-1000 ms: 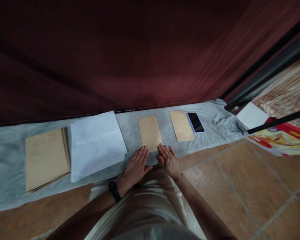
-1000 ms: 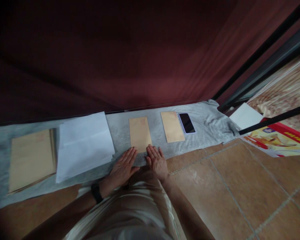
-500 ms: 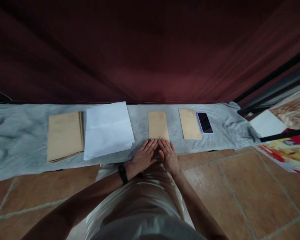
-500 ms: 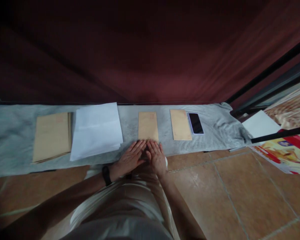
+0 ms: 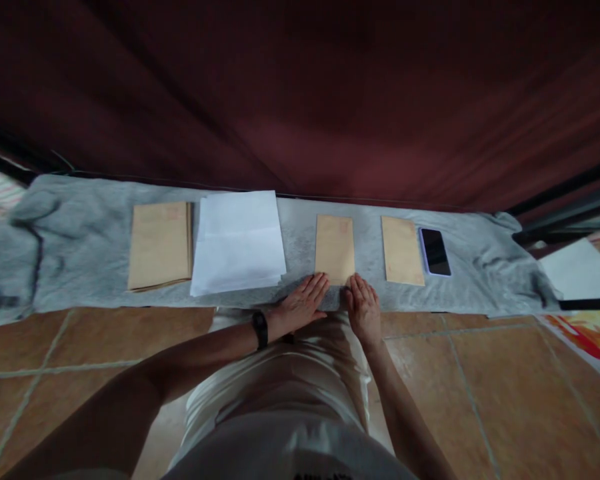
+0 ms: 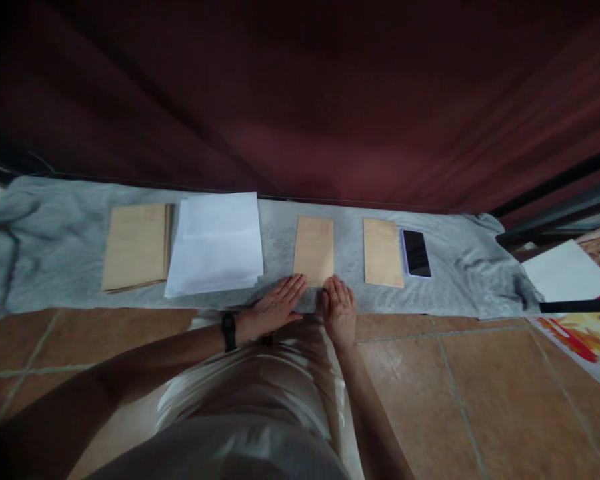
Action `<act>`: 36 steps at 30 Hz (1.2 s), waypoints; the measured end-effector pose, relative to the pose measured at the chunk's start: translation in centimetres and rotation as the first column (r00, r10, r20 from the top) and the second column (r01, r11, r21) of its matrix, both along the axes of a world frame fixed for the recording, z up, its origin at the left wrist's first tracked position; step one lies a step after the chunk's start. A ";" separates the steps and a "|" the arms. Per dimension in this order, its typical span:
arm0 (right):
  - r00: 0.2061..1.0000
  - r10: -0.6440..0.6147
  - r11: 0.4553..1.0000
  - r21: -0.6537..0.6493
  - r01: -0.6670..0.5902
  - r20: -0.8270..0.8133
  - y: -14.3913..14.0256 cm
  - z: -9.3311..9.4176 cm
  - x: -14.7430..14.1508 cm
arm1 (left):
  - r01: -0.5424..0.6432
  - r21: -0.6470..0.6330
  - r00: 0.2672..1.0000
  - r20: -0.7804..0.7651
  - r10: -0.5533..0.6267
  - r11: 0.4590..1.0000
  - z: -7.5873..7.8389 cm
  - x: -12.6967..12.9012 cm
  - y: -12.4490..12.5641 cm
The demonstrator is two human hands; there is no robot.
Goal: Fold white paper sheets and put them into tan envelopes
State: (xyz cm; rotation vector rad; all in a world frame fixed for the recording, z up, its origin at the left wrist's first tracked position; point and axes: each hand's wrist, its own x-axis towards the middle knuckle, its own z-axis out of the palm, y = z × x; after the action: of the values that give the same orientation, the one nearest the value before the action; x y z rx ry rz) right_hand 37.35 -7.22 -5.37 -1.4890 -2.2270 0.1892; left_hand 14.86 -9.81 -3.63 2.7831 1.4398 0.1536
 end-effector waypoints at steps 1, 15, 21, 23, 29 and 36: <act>1.000 -0.025 1.000 -0.003 0.025 -0.003 0.2 0.0 0.0 | -0.001 0.000 1.000 0.001 0.001 1.000 -0.1 0.0 0.0; 0.946 -0.241 0.953 -0.237 0.189 -0.215 4.6 0.8 -1.2 | -0.021 -0.034 0.999 0.037 0.022 0.999 -0.1 0.1 -0.1; 0.803 -0.348 0.898 -0.419 0.136 -0.484 4.7 1.4 -1.7 | -0.039 0.005 0.995 0.096 0.038 0.999 -0.8 -0.2 0.0; 0.710 -0.385 0.872 -0.485 0.069 -0.590 4.5 1.4 -2.1 | -0.030 0.021 0.989 0.143 0.027 0.999 -1.1 -0.4 0.1; 0.425 -0.623 0.713 -0.700 -0.036 -0.657 4.3 1.6 -3.4 | -0.128 -0.081 0.891 0.429 0.151 0.988 -1.9 -0.7 0.7; 0.505 -0.460 0.875 -0.469 0.118 -0.731 3.7 4.3 -2.5 | -0.268 -0.438 0.450 0.730 0.513 0.858 -1.6 -0.3 2.6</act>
State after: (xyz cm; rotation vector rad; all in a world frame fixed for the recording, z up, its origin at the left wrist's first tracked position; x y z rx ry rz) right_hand 34.85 -3.55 -1.08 -1.4740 -1.1569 1.0229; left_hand 14.53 -7.19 -5.21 1.6192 1.5687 1.0467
